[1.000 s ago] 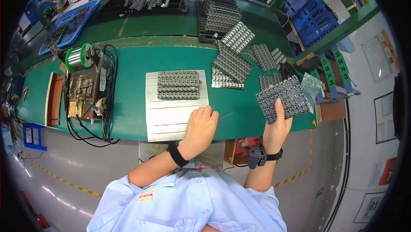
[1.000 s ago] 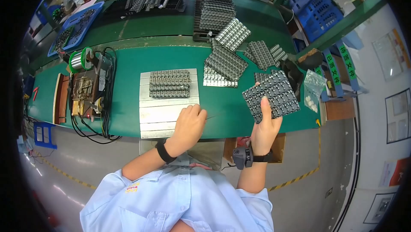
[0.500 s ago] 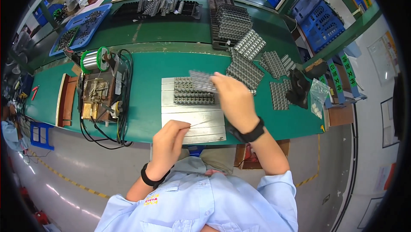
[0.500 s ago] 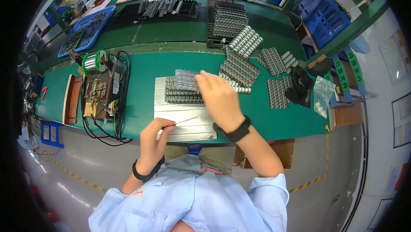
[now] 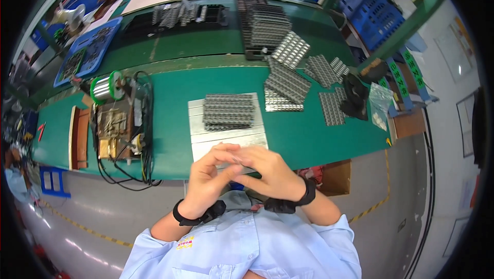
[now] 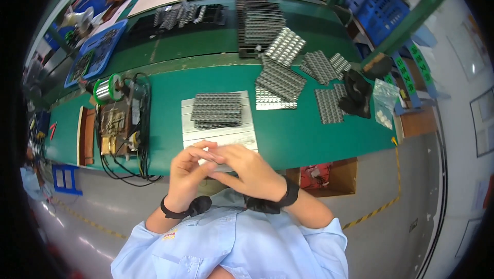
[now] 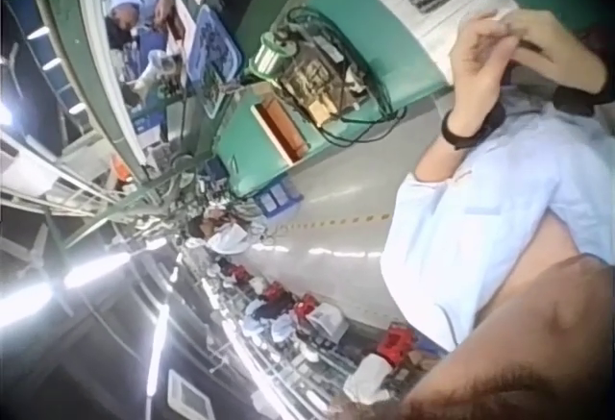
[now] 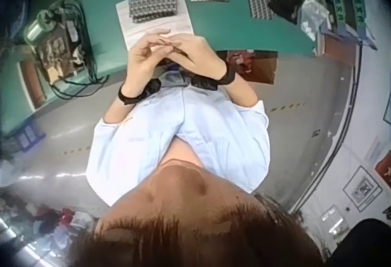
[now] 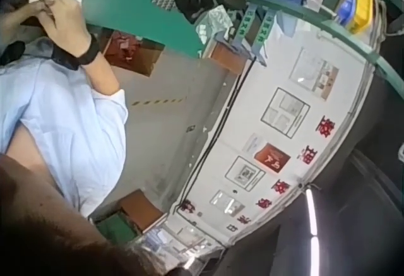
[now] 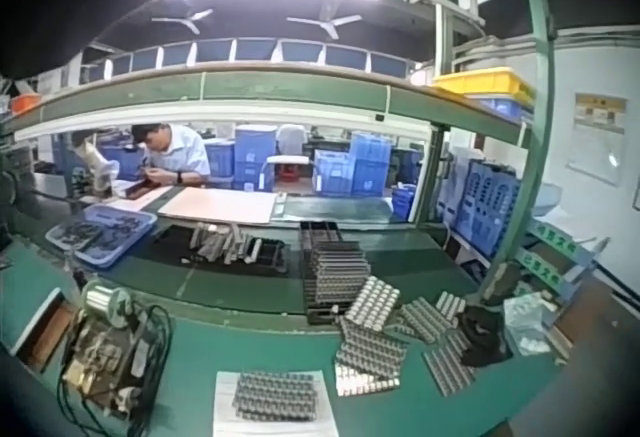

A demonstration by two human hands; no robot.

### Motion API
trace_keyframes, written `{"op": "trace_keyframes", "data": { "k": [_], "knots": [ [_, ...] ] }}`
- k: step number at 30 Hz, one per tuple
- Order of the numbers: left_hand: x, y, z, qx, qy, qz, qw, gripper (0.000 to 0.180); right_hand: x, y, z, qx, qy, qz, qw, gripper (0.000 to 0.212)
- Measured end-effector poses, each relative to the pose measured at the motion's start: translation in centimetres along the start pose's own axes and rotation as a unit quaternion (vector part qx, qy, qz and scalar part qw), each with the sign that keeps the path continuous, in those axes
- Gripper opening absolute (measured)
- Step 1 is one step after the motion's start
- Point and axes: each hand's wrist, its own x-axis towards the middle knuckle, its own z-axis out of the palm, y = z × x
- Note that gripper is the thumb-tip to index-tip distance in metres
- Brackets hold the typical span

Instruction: The person picks up a metal strip and a circuit board, then presses the strip into the board by hand. They repeat this process for several circuit boards, picking up components and pressing them together on a metal plate.

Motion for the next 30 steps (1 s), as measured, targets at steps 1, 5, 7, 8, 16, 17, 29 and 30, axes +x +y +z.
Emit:
{"op": "trace_keyframes", "data": {
  "k": [1, 5, 7, 8, 16, 17, 29, 30],
  "knots": [
    [0.1, -0.3, 0.6, 0.025, -0.058, 0.010, 0.998, 0.023, -1.3, -0.3, -0.1, -0.006, 0.009, 0.006, 1.000, 0.033],
    [1.0, 0.1, 3.8, 0.127, -0.144, 0.093, 0.977, 0.025, -6.5, -1.3, -1.7, -0.022, 0.133, 0.138, 0.981, 0.017],
    [1.4, 0.0, 4.7, 0.154, -0.166, 0.131, 0.965, 0.025, -9.9, -1.5, -3.2, -0.097, 0.287, 0.213, 0.929, 0.017],
    [1.4, -0.1, 4.3, 0.141, -0.153, 0.116, 0.971, 0.023, -12.0, -1.0, -3.9, -0.121, 0.367, 0.250, 0.888, 0.017],
    [-0.3, -1.6, 0.5, 0.093, -0.009, -0.041, 0.995, 0.010, -17.2, 0.6, -8.3, -0.456, 0.343, 0.359, 0.738, 0.035],
    [-0.8, -1.5, 0.3, 0.097, -0.007, -0.041, 0.994, 0.010, -15.1, 0.7, -9.1, -0.381, 0.331, 0.330, 0.798, 0.042],
    [-3.4, 0.0, -0.7, 0.142, 0.072, -0.039, 0.986, 0.007, 4.4, 15.4, -12.6, -0.400, -0.047, 0.200, 0.893, 0.089],
    [-3.4, 0.0, -0.8, 0.139, 0.082, -0.040, 0.986, 0.007, 4.6, 16.0, -13.0, -0.385, -0.083, 0.225, 0.891, 0.094]
  ]
}}
